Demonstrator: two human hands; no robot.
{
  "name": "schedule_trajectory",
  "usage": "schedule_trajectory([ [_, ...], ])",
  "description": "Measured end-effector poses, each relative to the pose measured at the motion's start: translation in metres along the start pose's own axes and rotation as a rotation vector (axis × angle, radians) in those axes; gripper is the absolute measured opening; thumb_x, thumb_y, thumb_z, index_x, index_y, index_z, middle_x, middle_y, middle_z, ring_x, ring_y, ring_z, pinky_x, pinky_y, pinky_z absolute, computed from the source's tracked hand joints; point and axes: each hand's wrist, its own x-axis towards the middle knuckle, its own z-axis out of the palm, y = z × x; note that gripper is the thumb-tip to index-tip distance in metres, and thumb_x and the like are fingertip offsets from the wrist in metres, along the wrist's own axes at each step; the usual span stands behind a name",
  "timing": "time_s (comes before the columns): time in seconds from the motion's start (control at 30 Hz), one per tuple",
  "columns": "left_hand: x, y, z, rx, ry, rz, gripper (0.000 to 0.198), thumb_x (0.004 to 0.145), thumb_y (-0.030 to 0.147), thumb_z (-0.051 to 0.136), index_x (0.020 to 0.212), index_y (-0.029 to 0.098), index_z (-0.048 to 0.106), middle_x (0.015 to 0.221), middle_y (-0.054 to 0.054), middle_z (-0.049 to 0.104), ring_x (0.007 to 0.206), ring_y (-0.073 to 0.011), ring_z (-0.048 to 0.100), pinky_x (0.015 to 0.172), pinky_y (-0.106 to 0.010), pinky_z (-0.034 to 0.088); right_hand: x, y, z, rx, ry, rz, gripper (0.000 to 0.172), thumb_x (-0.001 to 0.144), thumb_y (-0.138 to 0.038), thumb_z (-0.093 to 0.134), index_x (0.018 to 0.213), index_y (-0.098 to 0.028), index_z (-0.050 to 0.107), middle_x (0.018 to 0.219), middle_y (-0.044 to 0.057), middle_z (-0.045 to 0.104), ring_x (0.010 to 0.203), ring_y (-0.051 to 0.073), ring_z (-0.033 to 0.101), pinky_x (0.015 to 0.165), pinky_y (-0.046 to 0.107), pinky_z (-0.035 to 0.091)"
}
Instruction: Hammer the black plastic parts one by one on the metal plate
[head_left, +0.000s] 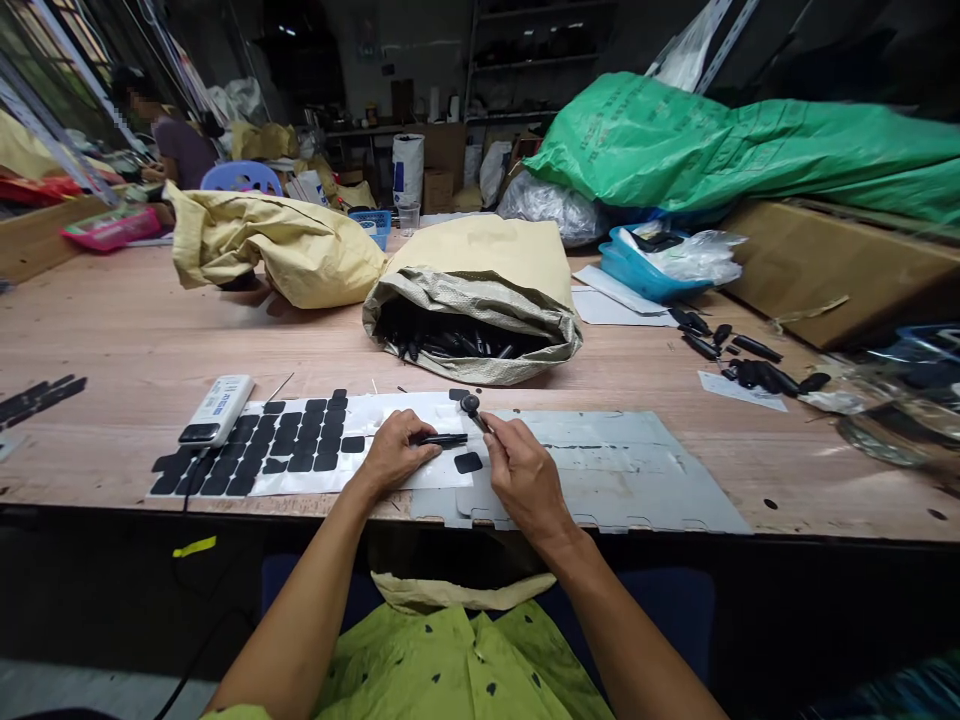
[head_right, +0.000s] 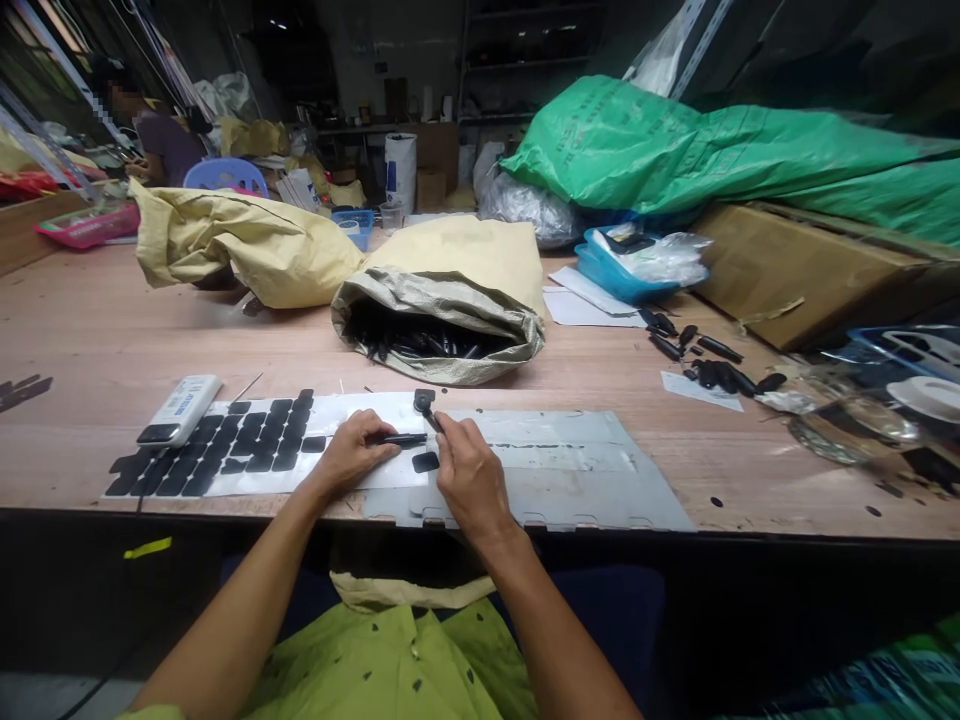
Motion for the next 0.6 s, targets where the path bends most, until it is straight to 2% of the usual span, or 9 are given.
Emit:
schedule_trajectory([
  [0.13, -0.001, -0.002, 0.000, 0.010, -0.002, 0.031, 0.013, 0.077, 0.022, 0.071, 0.090, 0.020, 0.075, 0.077, -0.002, 0.058, 0.082, -0.0198, 0.052, 0.074, -0.032, 0.043, -0.014, -0.007, 0.002, 0.128, -0.057, -0.038, 0.034, 0.098, -0.024, 0.040, 0.125, -0.019, 0.061, 0.102, 0.008, 0.066, 0.092, 0.017, 0.063, 0.081, 0.028, 0.052],
  [0.27, -0.001, -0.004, 0.001, 0.024, -0.009, 0.051, 0.011, 0.079, 0.023, 0.069, 0.088, 0.021, 0.076, 0.075, -0.002, 0.057, 0.080, -0.0188, 0.051, 0.073, -0.031, 0.041, -0.025, -0.011, 0.007, 0.050, -0.079, -0.115, 0.038, 0.099, -0.021, 0.038, 0.132, -0.019, 0.056, 0.102, 0.008, 0.064, 0.086, 0.015, 0.062, 0.075, 0.025, 0.051],
  [0.4, 0.000, -0.005, 0.002, 0.005, 0.001, 0.081, 0.006, 0.079, 0.018, 0.068, 0.078, 0.020, 0.074, 0.074, -0.001, 0.056, 0.077, -0.0169, 0.050, 0.073, -0.030, 0.040, -0.031, -0.015, 0.011, -0.101, -0.110, -0.183, 0.043, 0.097, -0.014, 0.035, 0.136, -0.019, 0.055, 0.093, 0.006, 0.061, 0.077, 0.013, 0.060, 0.067, 0.022, 0.048],
  [0.5, 0.000, -0.005, 0.003, 0.005, 0.001, 0.073, 0.006, 0.080, 0.021, 0.068, 0.079, 0.022, 0.074, 0.073, 0.000, 0.056, 0.076, -0.0168, 0.050, 0.073, -0.031, 0.041, -0.030, -0.015, 0.011, -0.147, -0.119, -0.169, 0.043, 0.097, -0.014, 0.036, 0.134, -0.020, 0.057, 0.091, 0.005, 0.061, 0.073, 0.013, 0.058, 0.063, 0.021, 0.046],
  [0.6, -0.001, -0.004, 0.001, 0.001, -0.007, 0.033, 0.011, 0.078, 0.023, 0.071, 0.088, 0.024, 0.076, 0.074, -0.001, 0.057, 0.080, -0.0186, 0.051, 0.073, -0.031, 0.042, -0.026, -0.013, 0.007, -0.098, -0.060, -0.117, 0.041, 0.098, -0.018, 0.037, 0.134, -0.020, 0.057, 0.096, 0.006, 0.062, 0.077, 0.014, 0.060, 0.067, 0.022, 0.048],
])
